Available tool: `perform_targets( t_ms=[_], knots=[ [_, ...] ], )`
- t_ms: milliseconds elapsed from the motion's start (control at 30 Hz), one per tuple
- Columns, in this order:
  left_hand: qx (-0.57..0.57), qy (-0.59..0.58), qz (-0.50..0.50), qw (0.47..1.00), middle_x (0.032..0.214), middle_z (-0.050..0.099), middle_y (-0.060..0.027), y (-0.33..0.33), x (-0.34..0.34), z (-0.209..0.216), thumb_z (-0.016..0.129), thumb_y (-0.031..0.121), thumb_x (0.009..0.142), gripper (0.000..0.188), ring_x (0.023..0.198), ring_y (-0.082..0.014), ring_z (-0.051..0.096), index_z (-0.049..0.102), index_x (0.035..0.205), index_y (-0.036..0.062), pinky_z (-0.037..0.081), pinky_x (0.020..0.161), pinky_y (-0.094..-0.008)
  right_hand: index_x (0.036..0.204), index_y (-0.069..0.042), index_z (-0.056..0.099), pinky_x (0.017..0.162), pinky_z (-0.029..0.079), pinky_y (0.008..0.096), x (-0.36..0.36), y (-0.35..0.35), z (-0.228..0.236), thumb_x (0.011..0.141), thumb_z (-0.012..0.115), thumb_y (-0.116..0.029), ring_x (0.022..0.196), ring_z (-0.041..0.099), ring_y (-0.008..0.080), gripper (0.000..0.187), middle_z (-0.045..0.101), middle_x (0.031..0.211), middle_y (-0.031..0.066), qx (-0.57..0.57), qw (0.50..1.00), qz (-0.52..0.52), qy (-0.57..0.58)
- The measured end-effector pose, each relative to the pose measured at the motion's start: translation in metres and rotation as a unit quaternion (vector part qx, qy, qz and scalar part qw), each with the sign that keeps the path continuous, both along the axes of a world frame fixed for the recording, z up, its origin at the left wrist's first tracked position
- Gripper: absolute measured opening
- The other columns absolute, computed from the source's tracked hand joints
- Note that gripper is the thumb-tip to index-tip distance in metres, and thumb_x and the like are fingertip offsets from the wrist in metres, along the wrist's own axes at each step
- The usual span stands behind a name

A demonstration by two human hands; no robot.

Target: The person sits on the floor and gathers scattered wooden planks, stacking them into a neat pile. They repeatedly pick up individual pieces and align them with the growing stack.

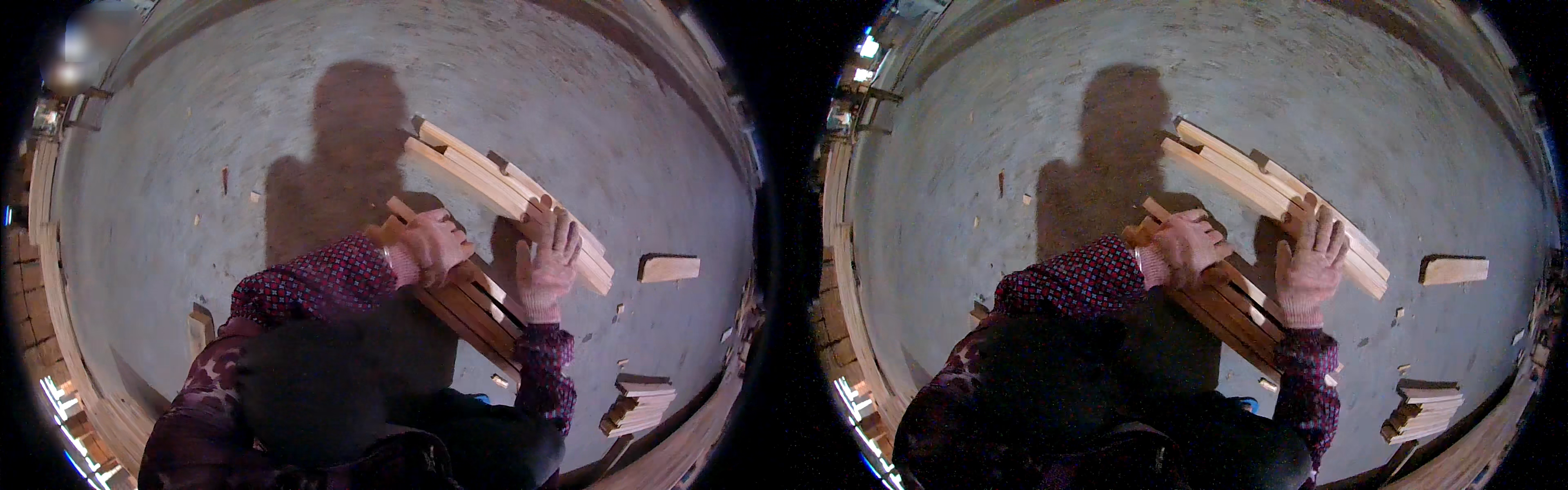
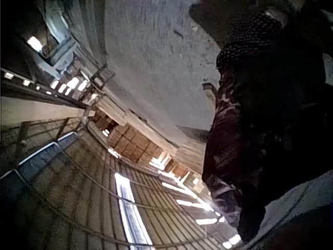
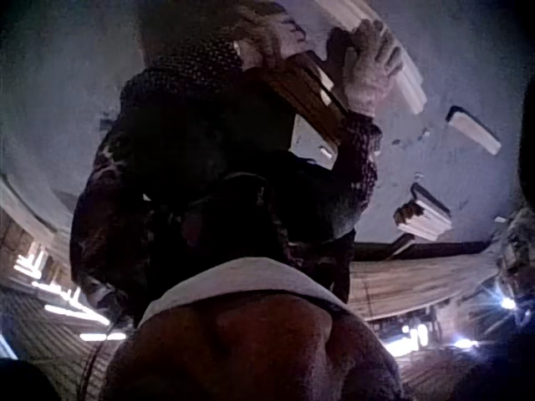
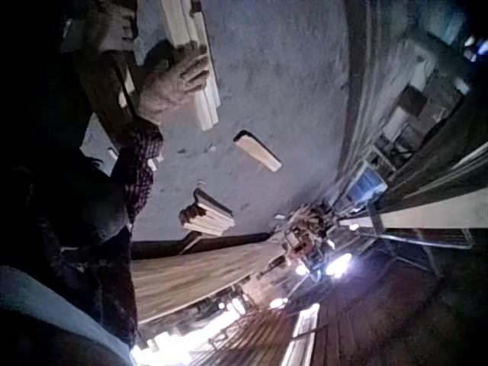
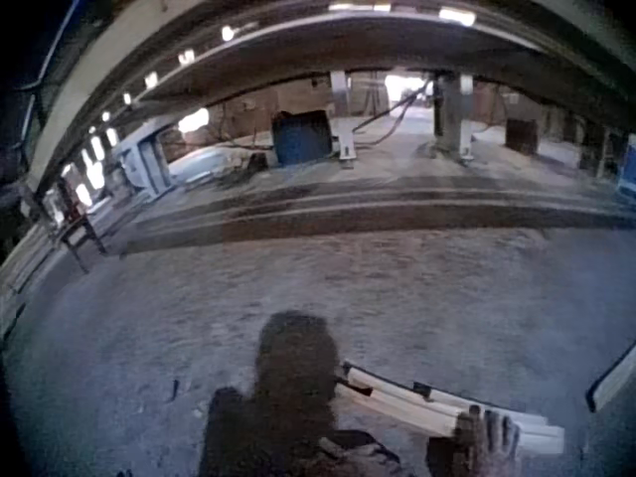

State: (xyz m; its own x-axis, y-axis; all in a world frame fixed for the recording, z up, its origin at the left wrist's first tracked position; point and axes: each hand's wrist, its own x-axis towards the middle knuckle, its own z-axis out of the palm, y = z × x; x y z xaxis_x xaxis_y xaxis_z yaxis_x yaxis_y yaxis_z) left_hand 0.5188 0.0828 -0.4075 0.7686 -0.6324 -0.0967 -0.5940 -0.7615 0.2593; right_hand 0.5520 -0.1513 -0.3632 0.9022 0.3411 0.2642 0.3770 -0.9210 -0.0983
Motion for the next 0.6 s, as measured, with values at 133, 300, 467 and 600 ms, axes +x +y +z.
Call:
perform_targets(
  t_ms=[133,300,467,600],
  knots=[
    [0.002,0.029,-0.005,1.0,0.103,0.071,-0.0087,-0.01,0.011,0.016,0.05,0.059,0.096,0.051,0.101,-0.0245,0.067,0.068,0.112,0.0127,0.044,0.097,-0.0414,0.137,-0.008,0.054,0.115,0.033,0.0529,0.015,-0.021,-0.032,0.079,0.072,-0.016,0.135,0.047,0.0353,0.061,0.051,0.147,0.0094,-0.105,0.987,0.081,-0.09],
    [-0.006,0.025,0.029,0.999,0.102,0.073,-0.0087,-0.004,-0.002,0.016,0.056,0.055,0.093,0.045,0.098,-0.024,0.069,0.069,0.102,0.0123,0.046,0.093,-0.0398,0.129,-0.013,0.061,0.109,0.041,0.0492,0.01,-0.026,-0.052,0.084,0.066,-0.016,0.13,0.053,0.0299,0.045,0.057,0.142,0.0038,-0.051,0.968,0.226,-0.095],
    [-0.01,0.06,0.014,0.998,0.103,0.071,-0.0098,-0.004,-0.001,0.017,0.047,0.058,0.098,0.052,0.1,-0.0268,0.067,0.066,0.104,0.0103,0.047,0.094,-0.0433,0.136,-0.011,0.057,0.11,0.043,0.049,0.004,-0.039,-0.076,0.084,0.067,-0.018,0.131,0.053,0.0317,0.053,0.056,0.142,0.011,-0.021,0.968,0.25,0.031],
    [-0.013,0.051,0.017,0.998,0.102,0.071,-0.0102,-0.004,-0.003,0.017,0.047,0.057,0.099,0.051,0.098,-0.0278,0.068,0.066,0.103,0.01,0.047,0.093,-0.0432,0.141,-0.008,0.053,0.112,0.04,0.0519,-0.001,-0.037,-0.08,0.084,0.07,-0.028,0.133,0.05,0.0365,0.064,0.053,0.145,0.0148,-0.066,0.988,0.132,0.048]
  ],
)
